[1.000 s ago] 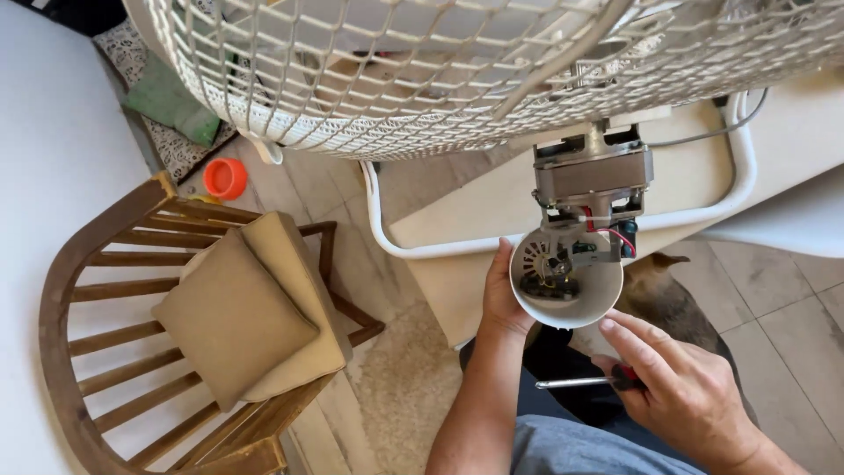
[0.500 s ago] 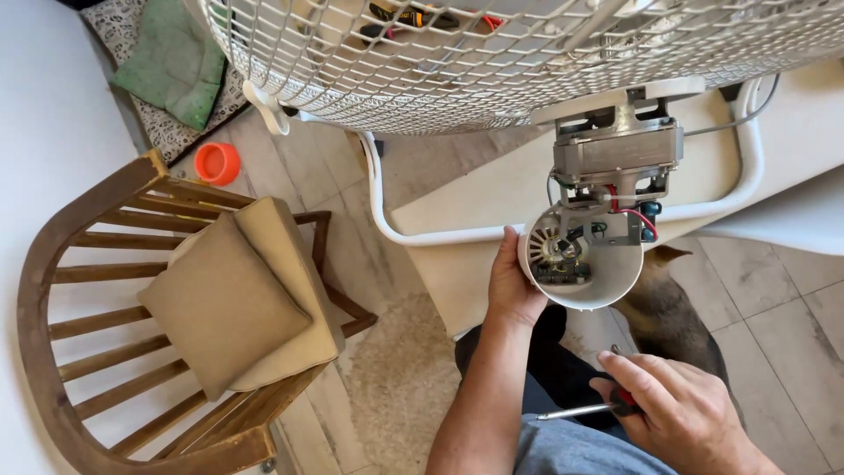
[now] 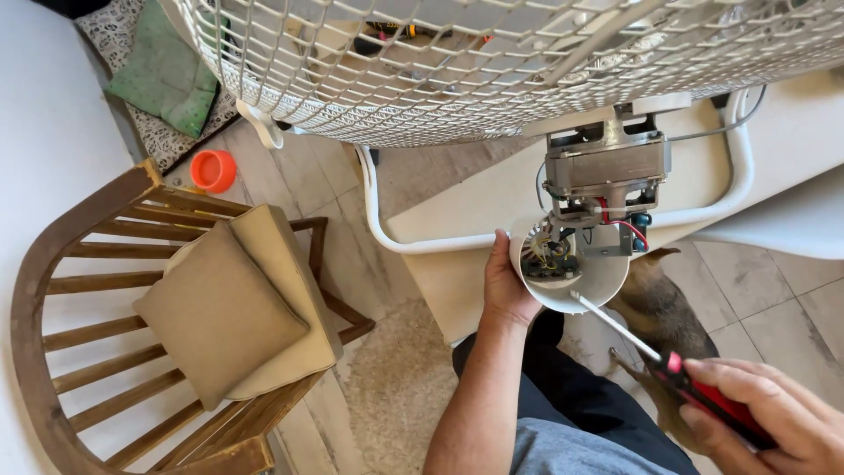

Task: Disassembling the motor housing of a pedestal fan using a screwdriver to remove fasteners and prying the casing apart.

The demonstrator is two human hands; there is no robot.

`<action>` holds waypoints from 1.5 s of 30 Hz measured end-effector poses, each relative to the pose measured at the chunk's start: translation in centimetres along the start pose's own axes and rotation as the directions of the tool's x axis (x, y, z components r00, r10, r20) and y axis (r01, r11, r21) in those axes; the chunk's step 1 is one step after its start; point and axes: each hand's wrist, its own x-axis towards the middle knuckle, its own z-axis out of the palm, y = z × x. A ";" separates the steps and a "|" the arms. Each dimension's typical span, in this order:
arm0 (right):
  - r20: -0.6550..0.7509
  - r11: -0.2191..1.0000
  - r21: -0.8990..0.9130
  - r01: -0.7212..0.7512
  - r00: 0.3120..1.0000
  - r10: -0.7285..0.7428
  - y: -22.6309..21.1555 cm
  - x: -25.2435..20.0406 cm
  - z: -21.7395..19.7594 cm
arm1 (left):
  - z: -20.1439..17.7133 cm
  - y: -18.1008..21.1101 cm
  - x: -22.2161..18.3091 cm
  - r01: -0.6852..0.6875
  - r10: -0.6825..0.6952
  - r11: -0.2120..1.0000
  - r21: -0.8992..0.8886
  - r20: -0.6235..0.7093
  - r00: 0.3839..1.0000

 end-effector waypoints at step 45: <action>-0.027 0.887 -0.360 0.291 0.947 -0.321 -2.6 8.7 4.1 | -1.3 -0.7 0.6 0.018 -0.018 1.000 0.004 0.046 0.999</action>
